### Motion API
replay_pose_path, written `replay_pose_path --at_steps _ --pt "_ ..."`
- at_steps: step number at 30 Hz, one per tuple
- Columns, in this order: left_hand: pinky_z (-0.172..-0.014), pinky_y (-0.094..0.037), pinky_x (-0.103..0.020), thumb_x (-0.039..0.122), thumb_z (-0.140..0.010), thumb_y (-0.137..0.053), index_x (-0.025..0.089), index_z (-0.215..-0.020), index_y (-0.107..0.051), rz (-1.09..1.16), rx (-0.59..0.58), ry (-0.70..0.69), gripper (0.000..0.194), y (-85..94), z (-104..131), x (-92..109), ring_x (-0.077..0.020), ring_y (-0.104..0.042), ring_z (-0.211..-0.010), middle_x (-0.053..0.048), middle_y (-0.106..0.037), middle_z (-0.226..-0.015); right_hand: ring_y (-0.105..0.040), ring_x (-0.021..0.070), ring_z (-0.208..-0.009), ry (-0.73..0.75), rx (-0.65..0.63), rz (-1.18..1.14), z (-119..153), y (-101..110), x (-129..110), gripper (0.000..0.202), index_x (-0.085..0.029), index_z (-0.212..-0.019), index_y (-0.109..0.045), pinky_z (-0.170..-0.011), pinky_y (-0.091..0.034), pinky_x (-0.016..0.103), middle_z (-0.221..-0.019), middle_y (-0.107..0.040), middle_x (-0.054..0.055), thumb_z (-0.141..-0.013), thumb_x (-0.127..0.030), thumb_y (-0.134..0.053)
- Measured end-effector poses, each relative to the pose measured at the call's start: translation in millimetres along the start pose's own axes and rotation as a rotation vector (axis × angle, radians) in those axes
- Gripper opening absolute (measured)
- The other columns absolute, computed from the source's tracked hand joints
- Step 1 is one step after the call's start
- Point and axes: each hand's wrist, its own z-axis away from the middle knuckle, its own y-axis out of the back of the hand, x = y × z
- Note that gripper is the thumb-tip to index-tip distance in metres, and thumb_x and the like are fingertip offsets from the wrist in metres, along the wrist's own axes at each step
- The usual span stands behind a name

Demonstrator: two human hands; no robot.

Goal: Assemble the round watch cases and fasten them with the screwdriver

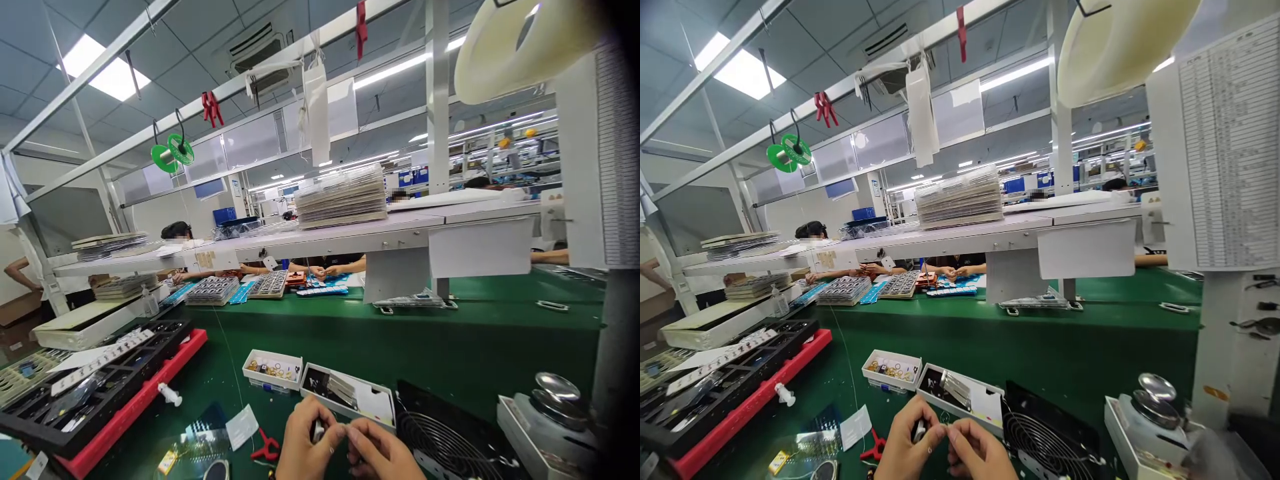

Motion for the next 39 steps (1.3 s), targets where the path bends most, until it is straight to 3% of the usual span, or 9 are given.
replay_pose_path --at_steps 5,9,11,13,17,22,26,34,39 --pt "-0.07 -0.033 -0.031 0.071 -0.084 -0.063 0.019 -0.072 -0.054 0.05 -0.01 0.035 0.054 -1.2 1.4 5.7 -0.017 -0.044 -0.074 -0.003 -0.053 -0.078 -0.064 0.0237 -0.074 0.052 0.009 0.036 -0.5 1.0 2.8 0.066 -0.02 -0.071 -0.065 -0.069 -0.057 0.034 -0.071 -0.061 0.004 -0.06 -0.084 -0.076" --pt "-0.055 -0.022 -0.027 0.073 -0.075 -0.066 0.022 -0.078 -0.045 0.353 -0.103 0.364 0.055 4.2 -0.4 9.9 -0.011 -0.032 -0.058 0.005 -0.039 -0.066 -0.063 0.0235 -0.072 0.102 0.054 0.086 2.7 2.6 -3.2 0.064 -0.021 -0.072 -0.065 -0.073 -0.057 0.035 -0.071 -0.063 0.005 -0.065 -0.084 -0.072" --pt "-0.052 -0.016 -0.025 0.058 -0.072 -0.07 0.022 -0.083 -0.047 0.543 -0.152 0.508 0.044 10.5 0.3 14.4 -0.0091 -0.031 -0.058 0.005 -0.04 -0.07 -0.063 0.0241 -0.075 0.114 0.098 0.111 4.8 5.2 -6.9 0.061 -0.021 -0.075 -0.066 -0.076 -0.056 0.036 -0.073 -0.064 0.005 -0.069 -0.082 -0.071" --pt "-0.052 -0.019 -0.023 0.032 -0.062 -0.073 0.02 -0.091 -0.054 0.678 -0.179 0.552 0.036 16.9 1.5 19.5 -0.0089 -0.04 -0.065 0.003 -0.048 -0.083 -0.064 0.025 -0.08 0.125 0.114 0.133 6.4 8.9 -9.5 0.057 -0.021 -0.079 -0.067 -0.08 -0.055 0.036 -0.078 -0.066 0.005 -0.074 -0.078 -0.07" --pt "-0.068 -0.041 -0.022 0.008 -0.052 -0.072 0.021 -0.11 -0.063 0.719 -0.261 0.548 0.06 23.2 2.9 24.6 -0.0147 -0.056 -0.095 -0.004 -0.057 -0.112 -0.063 0.0235 -0.086 0.134 0.083 0.163 8.5 15.3 -12.8 0.046 -0.02 -0.089 -0.069 -0.082 -0.054 0.035 -0.09 -0.067 0.005 -0.085 -0.066 -0.067" --pt "-0.101 -0.047 -0.036 0.022 -0.079 -0.083 0.023 -0.121 -0.061 0.674 -0.416 0.436 0.047 21.7 6.5 22.0 -0.0205 -0.057 -0.114 -0.007 -0.06 -0.12 -0.064 0.021 -0.093 0.167 -0.004 0.115 16.3 13.7 -24.1 0.032 -0.021 -0.09 -0.069 -0.082 -0.055 0.031 -0.098 -0.068 0.004 -0.093 -0.052 -0.065" --pt "-0.115 -0.041 -0.042 0.023 -0.085 -0.083 0.024 -0.12 -0.062 0.726 -0.465 0.354 0.041 20.7 7.0 20.7 -0.0189 -0.057 -0.121 -0.005 -0.06 -0.127 -0.066 0.0184 -0.091 0.198 -0.026 0.074 23.4 12.7 -32.5 0.023 -0.021 -0.085 -0.067 -0.079 -0.057 0.028 -0.098 -0.068 0.003 -0.095 -0.042 -0.065" --pt "-0.114 -0.047 -0.048 0.025 -0.085 -0.083 0.025 -0.117 -0.064 0.778 -0.471 0.365 0.038 20.0 4.2 29.2 -0.0214 -0.059 -0.123 -0.005 -0.06 -0.127 -0.068 0.0155 -0.089 0.291 0.0 0.159 27.9 17.9 -35.5 0.012 -0.023 -0.085 -0.068 -0.077 -0.06 0.025 -0.096 -0.07 0.0 -0.095 -0.026 -0.063" --pt "-0.107 -0.051 -0.041 0.031 -0.084 -0.085 0.025 -0.118 -0.063 0.741 -0.472 0.384 0.041 19.1 4.6 26.2 -0.0203 -0.06 -0.118 -0.004 -0.061 -0.123 -0.069 0.0136 -0.09 0.557 0.083 0.379 29.4 17.5 -30.9 0.011 -0.024 -0.093 -0.069 -0.078 -0.056 0.025 -0.099 -0.072 -0.002 -0.098 -0.017 -0.063"
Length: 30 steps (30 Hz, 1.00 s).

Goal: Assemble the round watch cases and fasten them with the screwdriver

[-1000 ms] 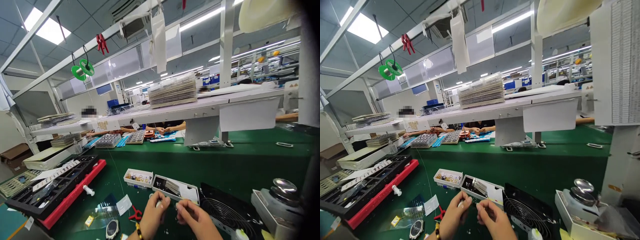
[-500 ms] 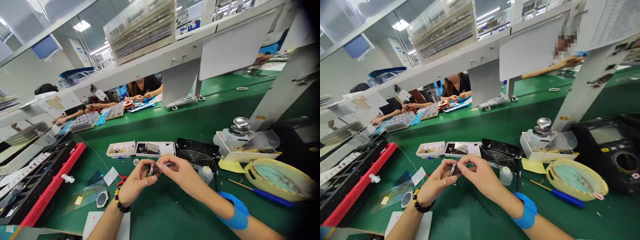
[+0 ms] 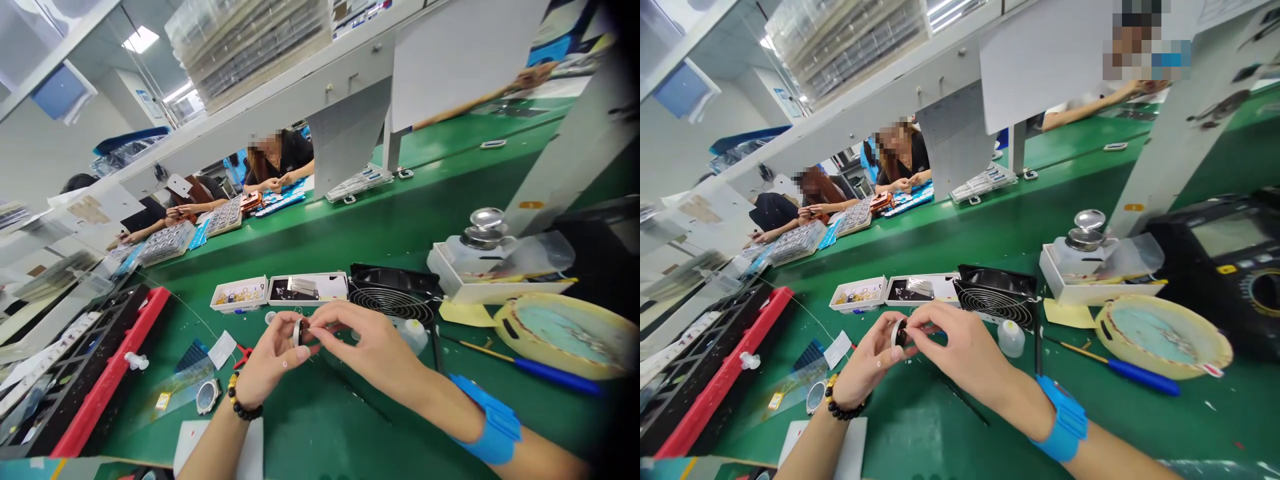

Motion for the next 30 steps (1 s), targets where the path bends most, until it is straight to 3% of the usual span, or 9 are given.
replay_pose_path --at_steps 4,8,14,22,30 --pt "-0.103 -0.049 -0.03 0.026 -0.083 -0.085 0.026 -0.12 -0.063 -0.047 0.003 -0.023 0.042 0.5 -1.8 -1.7 -0.0153 -0.059 -0.115 -0.004 -0.062 -0.125 -0.069 0.0141 -0.092 0.236 0.051 0.103 2.4 -0.9 1.6 0.014 -0.022 -0.099 -0.067 -0.081 -0.054 0.026 -0.1 -0.073 0.0 -0.097 -0.01 -0.062" --pt "-0.095 -0.049 -0.023 0.018 -0.082 -0.085 0.028 -0.12 -0.064 -0.03 -0.014 -0.045 0.044 0.4 -2.1 -1.1 -0.0122 -0.06 -0.111 -0.002 -0.062 -0.123 -0.069 0.0146 -0.09 0.289 0.049 0.125 3.1 1.0 -0.2 0.015 -0.021 -0.101 -0.066 -0.078 -0.054 0.027 -0.099 -0.073 0.002 -0.097 -0.007 -0.06" --pt "-0.094 -0.048 -0.022 0.014 -0.082 -0.083 0.028 -0.12 -0.065 -0.054 -0.044 -0.062 0.044 0.5 -1.5 0.6 -0.0128 -0.062 -0.111 -0.003 -0.064 -0.129 -0.067 0.0136 -0.087 0.262 0.038 0.12 2.9 4.5 -4.9 0.014 -0.02 -0.095 -0.064 -0.075 -0.051 0.026 -0.094 -0.07 0.0 -0.095 -0.007 -0.06" --pt "-0.108 -0.046 -0.033 0.014 -0.082 -0.084 0.027 -0.119 -0.062 -0.073 -0.05 -0.083 0.046 4.1 -3.6 -2.1 -0.0203 -0.061 -0.127 -0.005 -0.065 -0.135 -0.065 0.0144 -0.084 0.131 -0.034 0.077 3.6 4.7 -7.9 0.013 -0.022 -0.089 -0.063 -0.076 -0.051 0.029 -0.091 -0.068 -0.001 -0.091 -0.009 -0.061" --pt "-0.106 -0.047 -0.033 0.014 -0.082 -0.083 0.024 -0.119 -0.062 -0.034 -0.033 -0.054 0.044 6.1 -4.6 -0.2 -0.0205 -0.062 -0.124 -0.008 -0.066 -0.133 -0.066 0.0142 -0.084 0.009 -0.083 0.027 -0.2 5.1 -9.4 0.011 -0.023 -0.086 -0.063 -0.077 -0.055 0.028 -0.09 -0.068 -0.001 -0.094 -0.015 -0.062"
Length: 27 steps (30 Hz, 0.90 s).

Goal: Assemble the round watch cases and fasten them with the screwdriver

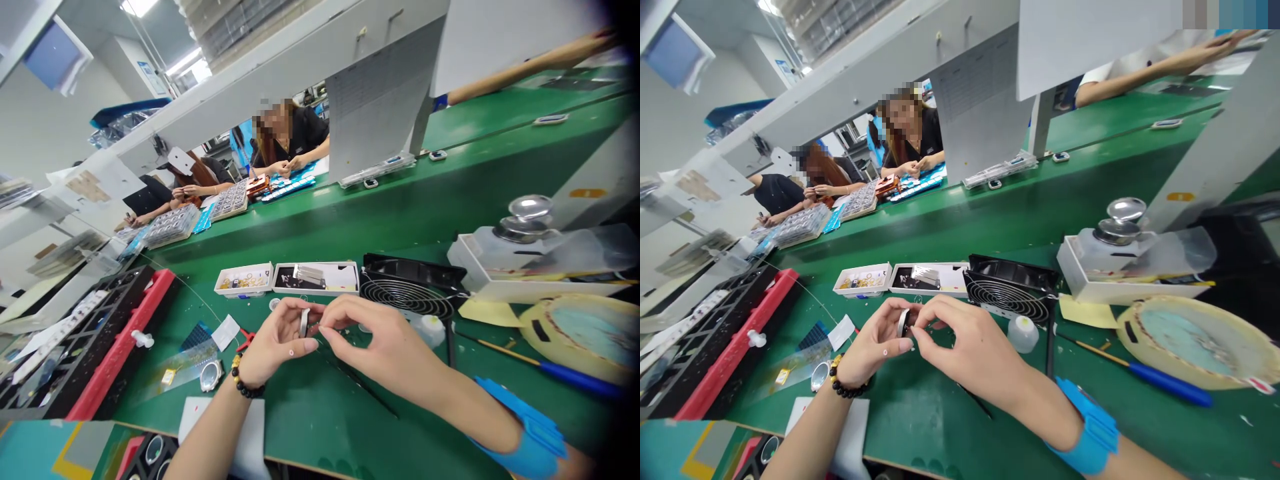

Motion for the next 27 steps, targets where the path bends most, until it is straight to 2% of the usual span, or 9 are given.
replay_pose_path --at_steps 5,11,16,19,21,24,27 --pt "-0.101 -0.049 -0.029 0.015 -0.082 -0.083 0.024 -0.118 -0.064 0.032 -0.015 0.006 0.042 -0.9 -0.6 1.2 -0.0184 -0.064 -0.119 -0.007 -0.067 -0.128 -0.066 0.016 -0.082 -0.026 -0.014 0.009 1.4 -2.0 0.4 0.012 -0.023 -0.084 -0.064 -0.076 -0.057 0.029 -0.09 -0.069 0.001 -0.094 -0.016 -0.062" --pt "-0.094 -0.051 -0.025 0.016 -0.078 -0.086 0.023 -0.119 -0.07 0.06 -0.043 0.049 0.045 0.9 -2.2 3.0 -0.0143 -0.066 -0.102 -0.006 -0.07 -0.111 -0.068 0.0169 -0.084 -0.112 -0.051 -0.075 1.7 -2.5 -2.2 0.013 -0.024 -0.085 -0.068 -0.078 -0.06 0.029 -0.09 -0.071 0.001 -0.095 -0.022 -0.061" --pt "-0.109 -0.048 -0.034 0.018 -0.074 -0.087 0.021 -0.122 -0.074 0.138 -0.132 0.137 0.049 7.5 -2.9 -1.0 -0.0212 -0.066 -0.117 -0.009 -0.073 -0.12 -0.069 0.0158 -0.08 -0.255 -0.076 -0.179 0.4 2.3 -5.8 0.019 -0.023 -0.083 -0.069 -0.071 -0.06 0.024 -0.087 -0.071 0.001 -0.097 -0.033 -0.061" --pt "-0.11 -0.049 -0.036 0.02 -0.075 -0.087 0.019 -0.124 -0.074 0.192 -0.16 0.182 0.05 12.7 -2.6 0.5 -0.0252 -0.065 -0.125 -0.011 -0.073 -0.125 -0.069 0.016 -0.079 -0.302 -0.046 -0.226 -2.3 7.7 -6.1 0.024 -0.022 -0.083 -0.069 -0.072 -0.059 0.023 -0.085 -0.071 0.002 -0.097 -0.041 -0.063" --pt "-0.104 -0.054 -0.031 0.026 -0.08 -0.085 0.018 -0.128 -0.072 0.222 -0.112 0.186 0.05 17.1 -1.9 4.0 -0.0259 -0.066 -0.126 -0.013 -0.071 -0.132 -0.069 0.0169 -0.079 -0.317 -0.007 -0.214 -3.6 9.4 -4.9 0.027 -0.022 -0.081 -0.068 -0.071 -0.059 0.024 -0.083 -0.07 0.003 -0.096 -0.044 -0.064" --pt "-0.087 -0.059 -0.02 0.037 -0.086 -0.08 0.016 -0.128 -0.071 0.291 0.042 0.129 0.048 25.2 -1.2 10.0 -0.0208 -0.073 -0.11 -0.014 -0.07 -0.135 -0.068 0.0177 -0.078 -0.29 0.017 -0.073 -1.7 3.8 0.7 0.024 -0.022 -0.083 -0.067 -0.071 -0.058 0.026 -0.086 -0.071 0.003 -0.097 -0.04 -0.063" --pt "-0.072 -0.06 -0.013 0.033 -0.088 -0.078 0.015 -0.123 -0.073 0.364 0.206 0.068 0.04 32.5 -2.2 14.1 -0.0126 -0.074 -0.09 -0.013 -0.072 -0.13 -0.07 0.0187 -0.083 -0.143 -0.112 0.174 5.2 -10.2 12.8 0.017 -0.022 -0.088 -0.07 -0.074 -0.058 0.03 -0.093 -0.074 0.003 -0.1 -0.029 -0.059"
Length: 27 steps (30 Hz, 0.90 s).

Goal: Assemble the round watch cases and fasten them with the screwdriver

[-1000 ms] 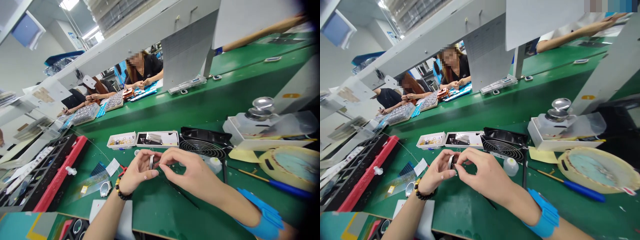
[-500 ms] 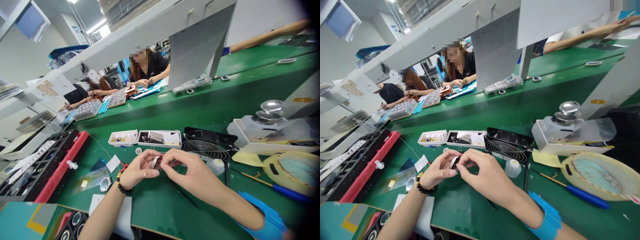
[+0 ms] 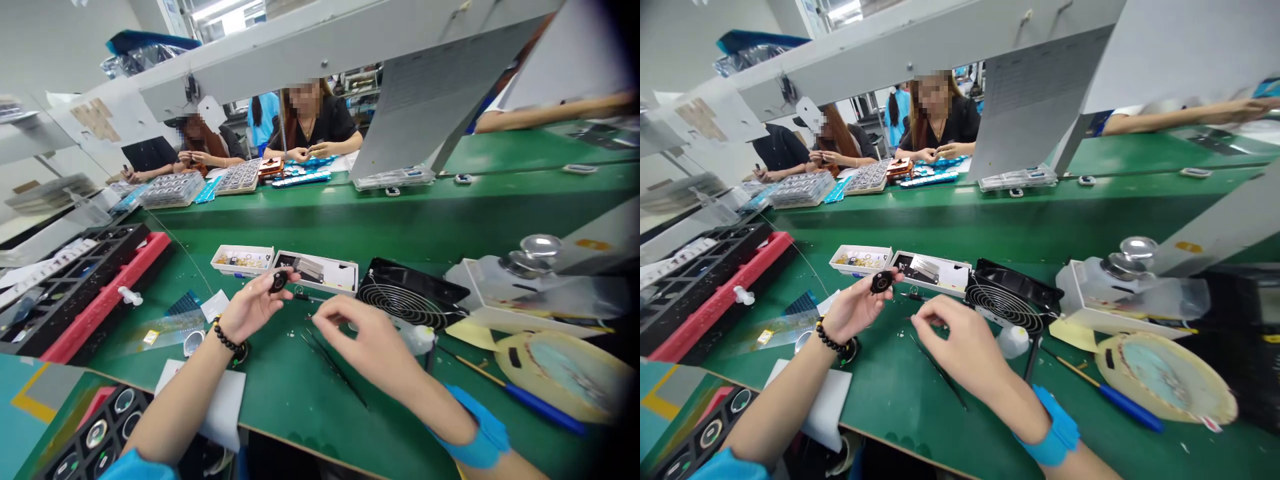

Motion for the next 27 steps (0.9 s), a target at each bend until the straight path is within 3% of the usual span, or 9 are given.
replay_pose_path --at_steps 2,4,7,12,15,18,22,27 --pt "-0.067 -0.059 -0.012 0.027 -0.088 -0.076 0.014 -0.119 -0.073 0.022 0.074 -0.022 0.034 1.6 -1.9 2.2 -0.0105 -0.073 -0.084 -0.013 -0.072 -0.129 -0.073 0.0215 -0.092 0.152 -0.084 0.213 2.5 -10.2 10.0 0.016 -0.022 -0.096 -0.073 -0.078 -0.059 0.033 -0.103 -0.077 0.004 -0.102 -0.023 -0.058" --pt "-0.066 -0.058 -0.013 0.024 -0.087 -0.075 0.013 -0.118 -0.072 0.013 0.123 -0.03 0.032 1.2 -3.7 2.6 -0.0107 -0.072 -0.084 -0.013 -0.072 -0.128 -0.074 0.0248 -0.1 0.223 -0.09 0.418 3.8 -15.0 20.7 0.016 -0.021 -0.108 -0.074 -0.081 -0.061 0.036 -0.113 -0.078 0.005 -0.102 -0.024 -0.06" --pt "-0.065 -0.056 -0.015 0.019 -0.083 -0.077 0.015 -0.115 -0.069 -0.052 0.15 -0.026 0.034 -1.5 -5.8 0.1 -0.0123 -0.071 -0.087 -0.013 -0.071 -0.129 -0.076 0.0259 -0.096 0.137 -0.037 0.693 3.6 -13.4 33.3 0.019 -0.021 -0.116 -0.073 -0.072 -0.061 0.034 -0.115 -0.078 0.007 -0.1 -0.024 -0.064" --pt "-0.049 -0.035 -0.015 0.017 -0.071 -0.083 0.016 -0.1 -0.065 -0.278 0.204 -0.003 0.034 -1.9 -9.1 -9.5 -0.007 -0.06 -0.068 -0.004 -0.07 -0.098 -0.074 0.0248 -0.081 0.075 -0.127 0.938 1.7 -12.6 40.1 0.016 -0.017 -0.095 -0.073 -0.056 -0.052 0.03 -0.09 -0.077 0.008 -0.092 -0.007 -0.062" --pt "-0.049 -0.029 -0.017 0.036 -0.079 -0.083 0.017 -0.106 -0.067 -0.547 0.212 0.007 0.037 -0.3 -10.1 -15.2 -0.0056 -0.05 -0.06 0.002 -0.059 -0.081 -0.074 0.0239 -0.082 0.047 -0.027 0.791 -0.1 -11.6 37.1 0.018 -0.019 -0.101 -0.072 -0.061 -0.054 0.031 -0.094 -0.077 0.006 -0.094 -0.008 -0.06" --pt "-0.053 -0.034 -0.021 0.051 -0.085 -0.077 0.017 -0.109 -0.072 -0.81 0.096 -0.021 0.041 -2.5 -8.7 -19.3 -0.0077 -0.048 -0.059 0.003 -0.057 -0.075 -0.074 0.0212 -0.085 0.037 0.062 0.479 -1.7 -6.7 28.0 0.019 -0.022 -0.107 -0.069 -0.07 -0.057 0.032 -0.105 -0.076 0.003 -0.094 -0.012 -0.06" --pt "-0.058 -0.038 -0.023 0.053 -0.089 -0.071 0.015 -0.088 -0.07 -0.917 -0.032 -0.057 0.037 -8.8 -4.3 -21.0 -0.0089 -0.048 -0.059 0.002 -0.059 -0.073 -0.071 0.0199 -0.086 0.098 0.013 0.223 -1.4 -3.6 13.1 0.015 -0.021 -0.103 -0.067 -0.073 -0.056 0.033 -0.101 -0.074 0.003 -0.095 -0.013 -0.057" --pt "-0.058 -0.037 -0.023 0.053 -0.093 -0.067 0.016 -0.085 -0.065 -0.943 -0.018 -0.084 0.037 -9.6 -0.9 -21.1 -0.0087 -0.047 -0.058 0.003 -0.055 -0.071 -0.071 0.0183 -0.089 0.037 0.062 -0.014 -1.3 -6.8 5.4 0.012 -0.023 -0.102 -0.069 -0.08 -0.06 0.033 -0.1 -0.073 0.003 -0.096 -0.018 -0.06"
